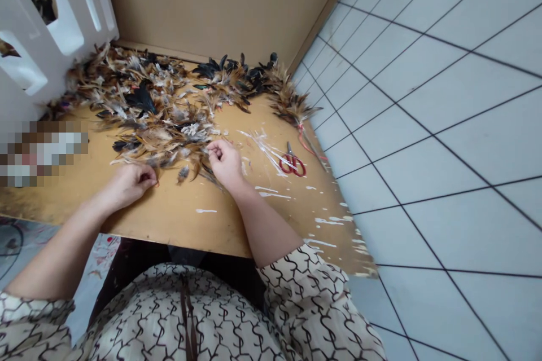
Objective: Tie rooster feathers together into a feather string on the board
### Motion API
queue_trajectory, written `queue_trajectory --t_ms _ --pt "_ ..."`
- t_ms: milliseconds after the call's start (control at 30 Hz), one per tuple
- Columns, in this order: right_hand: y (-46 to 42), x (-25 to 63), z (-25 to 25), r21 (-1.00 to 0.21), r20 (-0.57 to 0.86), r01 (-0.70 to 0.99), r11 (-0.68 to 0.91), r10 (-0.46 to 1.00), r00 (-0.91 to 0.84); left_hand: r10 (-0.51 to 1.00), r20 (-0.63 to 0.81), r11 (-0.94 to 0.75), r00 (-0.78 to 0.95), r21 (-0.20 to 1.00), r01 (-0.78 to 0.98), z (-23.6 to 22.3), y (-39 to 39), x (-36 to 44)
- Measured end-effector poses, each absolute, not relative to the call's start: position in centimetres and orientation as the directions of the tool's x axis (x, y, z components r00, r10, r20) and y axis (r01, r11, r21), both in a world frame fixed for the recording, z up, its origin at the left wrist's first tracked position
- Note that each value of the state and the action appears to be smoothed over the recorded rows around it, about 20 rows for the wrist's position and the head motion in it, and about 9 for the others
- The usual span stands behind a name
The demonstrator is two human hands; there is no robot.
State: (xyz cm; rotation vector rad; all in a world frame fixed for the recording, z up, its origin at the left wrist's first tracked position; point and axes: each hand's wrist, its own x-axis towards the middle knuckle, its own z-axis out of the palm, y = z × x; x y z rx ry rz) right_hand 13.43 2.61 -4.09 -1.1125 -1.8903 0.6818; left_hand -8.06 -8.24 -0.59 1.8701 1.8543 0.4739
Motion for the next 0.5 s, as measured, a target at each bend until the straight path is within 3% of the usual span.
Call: queue_trajectory --t_ms 333,500 --pt "2.2 13.3 -3.9 -0.712 0.429 0.446 0.542 0.839 -0.335 0.997 -0.061 0.07 -0.043 0.561 0.825 0.9 -9.5 -8.7" --pt "0.6 13.1 -2.7 -0.521 0.475 0.433 0.736 0.671 -0.569 0.965 -0.159 0.258 -0.207 0.449 0.856 2.8 -10.6 -10.6"
